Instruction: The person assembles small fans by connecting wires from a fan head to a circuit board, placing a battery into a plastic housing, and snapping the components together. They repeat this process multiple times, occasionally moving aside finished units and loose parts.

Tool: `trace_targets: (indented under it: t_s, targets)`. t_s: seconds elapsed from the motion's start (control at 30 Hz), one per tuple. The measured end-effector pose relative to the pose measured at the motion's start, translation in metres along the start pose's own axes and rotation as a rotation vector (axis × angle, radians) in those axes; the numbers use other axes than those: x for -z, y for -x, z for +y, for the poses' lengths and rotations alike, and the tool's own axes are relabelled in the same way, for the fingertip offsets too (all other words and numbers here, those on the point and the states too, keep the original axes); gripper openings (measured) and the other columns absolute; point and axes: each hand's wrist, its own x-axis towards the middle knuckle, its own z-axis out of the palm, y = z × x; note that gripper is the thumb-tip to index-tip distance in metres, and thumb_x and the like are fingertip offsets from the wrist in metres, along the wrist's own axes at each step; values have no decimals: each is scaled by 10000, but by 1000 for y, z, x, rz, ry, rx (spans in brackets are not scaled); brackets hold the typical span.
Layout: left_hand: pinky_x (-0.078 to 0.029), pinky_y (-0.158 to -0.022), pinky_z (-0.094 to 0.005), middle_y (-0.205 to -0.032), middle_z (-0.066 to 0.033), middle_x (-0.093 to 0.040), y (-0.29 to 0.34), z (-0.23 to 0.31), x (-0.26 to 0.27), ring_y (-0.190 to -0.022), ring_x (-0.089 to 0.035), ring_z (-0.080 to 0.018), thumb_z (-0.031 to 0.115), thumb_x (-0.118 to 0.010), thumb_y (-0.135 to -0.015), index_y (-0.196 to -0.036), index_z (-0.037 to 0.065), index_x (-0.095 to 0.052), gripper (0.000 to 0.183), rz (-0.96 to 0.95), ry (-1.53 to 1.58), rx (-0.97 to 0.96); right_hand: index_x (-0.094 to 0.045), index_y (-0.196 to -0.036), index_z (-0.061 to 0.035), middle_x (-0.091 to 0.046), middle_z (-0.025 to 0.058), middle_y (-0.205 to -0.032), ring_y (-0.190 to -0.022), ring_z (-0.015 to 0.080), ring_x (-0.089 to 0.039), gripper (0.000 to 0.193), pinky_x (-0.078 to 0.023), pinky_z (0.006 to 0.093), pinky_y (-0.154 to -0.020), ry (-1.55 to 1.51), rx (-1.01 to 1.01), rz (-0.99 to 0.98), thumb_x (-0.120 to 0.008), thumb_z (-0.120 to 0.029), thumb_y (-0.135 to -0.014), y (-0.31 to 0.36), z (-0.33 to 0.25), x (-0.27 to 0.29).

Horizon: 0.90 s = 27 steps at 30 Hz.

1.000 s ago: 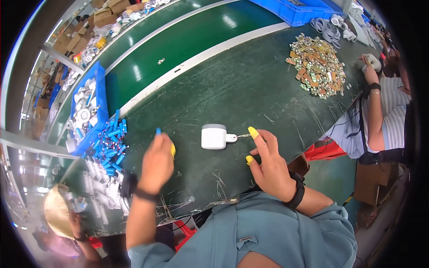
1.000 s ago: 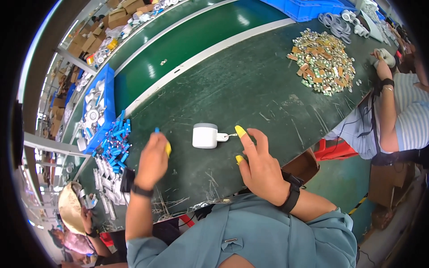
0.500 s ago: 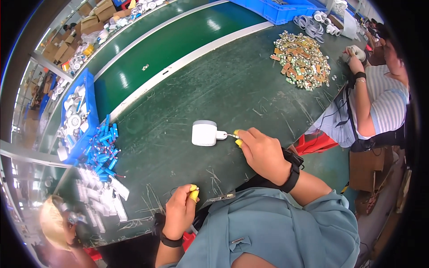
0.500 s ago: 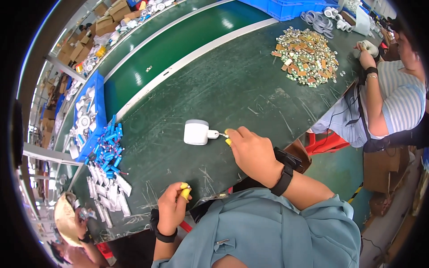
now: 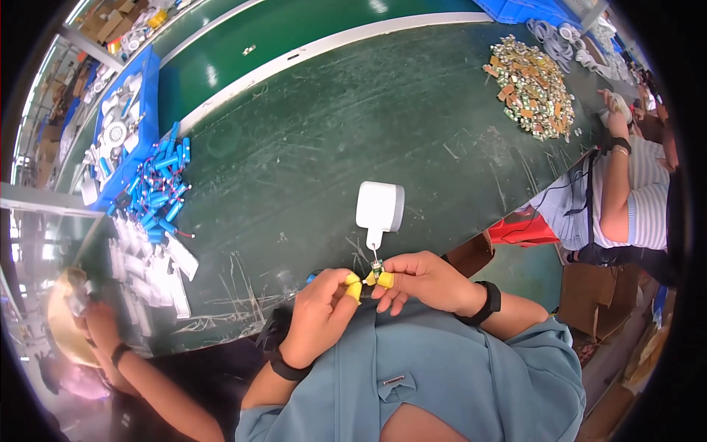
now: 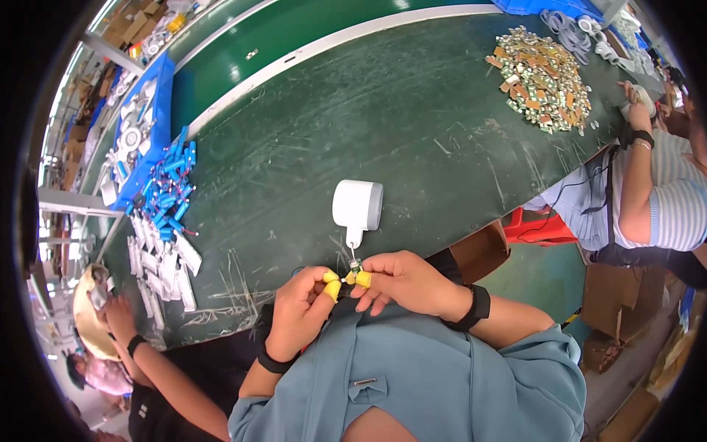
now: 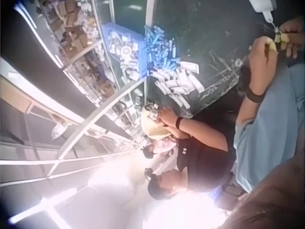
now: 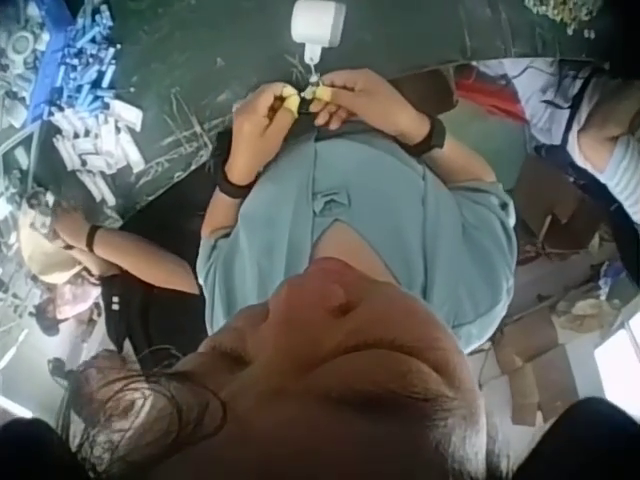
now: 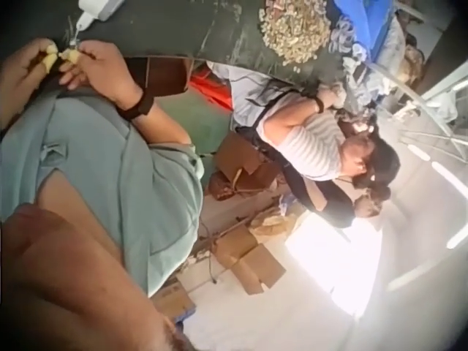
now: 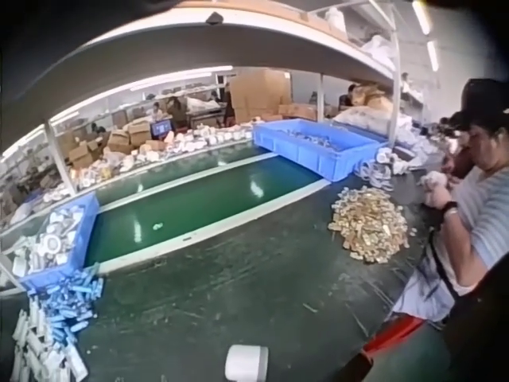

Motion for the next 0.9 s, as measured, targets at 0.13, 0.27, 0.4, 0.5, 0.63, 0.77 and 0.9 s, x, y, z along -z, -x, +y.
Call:
trace_targets:
  t_s: [0.13, 0.27, 0.4, 0.5, 0.63, 0.77, 0.9]
  targets:
    - [-482, -610, -224, -837, -36, -644, 0, -2, -5, -701, -600, -73, -43, -597, -875, -1061, -8, -595, 189, 13, -28, -46, -590, -1165, 32, -688, 103, -1056, -901, 184, -713, 234, -585, 293, -771, 17, -6, -32, -418, -30, -1019, -5, 4, -1]
    - [-475, -595, -229, -814, -28, -626, -2, 0, -6, -667, -584, -77, -35, -610, -851, -1043, 0, -593, 196, 15, -59, -56, -586, -1149, 29, -683, 100, -1032, -888, 176, -711, 226, -582, 286, -761, 38, -9, -50, -415, -50, -1024, -7, 9, 0]
    - [-473, -589, -231, -794, -33, -609, -3, 2, -5, -644, -575, -86, -31, -622, -823, -1041, 5, -595, 223, -5, -121, -64, -585, -1139, 20, -678, 93, -1012, -869, 157, -705, 219, -575, 274, -744, 32, 3, -64, -429, -94, -1036, -7, 10, 0]
    - [-471, -582, -233, -782, -35, -599, -5, 2, -7, -631, -570, -90, -32, -626, -804, -1036, 11, -599, 238, 0, -147, -37, -586, -1128, 13, -675, 85, -998, -859, 145, -700, 213, -568, 264, -732, 53, 7, -67, -436, -110, -1039, -7, 11, 2]
    - [-476, -567, -242, -837, -49, -622, -6, 1, -6, -624, -577, -111, -41, -652, -794, -1027, 18, -606, 244, 45, -203, -194, -587, -1094, 5, -673, 76, -981, -847, 133, -695, 192, -561, 255, -722, 19, 16, -85, -440, -104, -1035, -7, 10, 4]
    - [-531, -578, -326, -974, -105, -648, -7, -8, -5, -657, -626, -240, 4, -713, -778, -1022, 29, -635, 258, 76, -360, -437, -579, -1080, -1, -675, 73, -951, -835, 150, -699, 166, -559, 265, -747, 63, -1, -98, -442, -84, -1037, -6, 10, 6]
    - [-519, -553, -319, -977, -90, -656, -12, -6, 2, -661, -625, -231, 22, -737, -737, -1014, 32, -646, 291, 85, -522, -602, -585, -1046, -26, -657, 43, -922, -797, 108, -683, 152, -544, 238, -692, 58, 15, -104, -451, -92, -1025, -7, 12, 7]
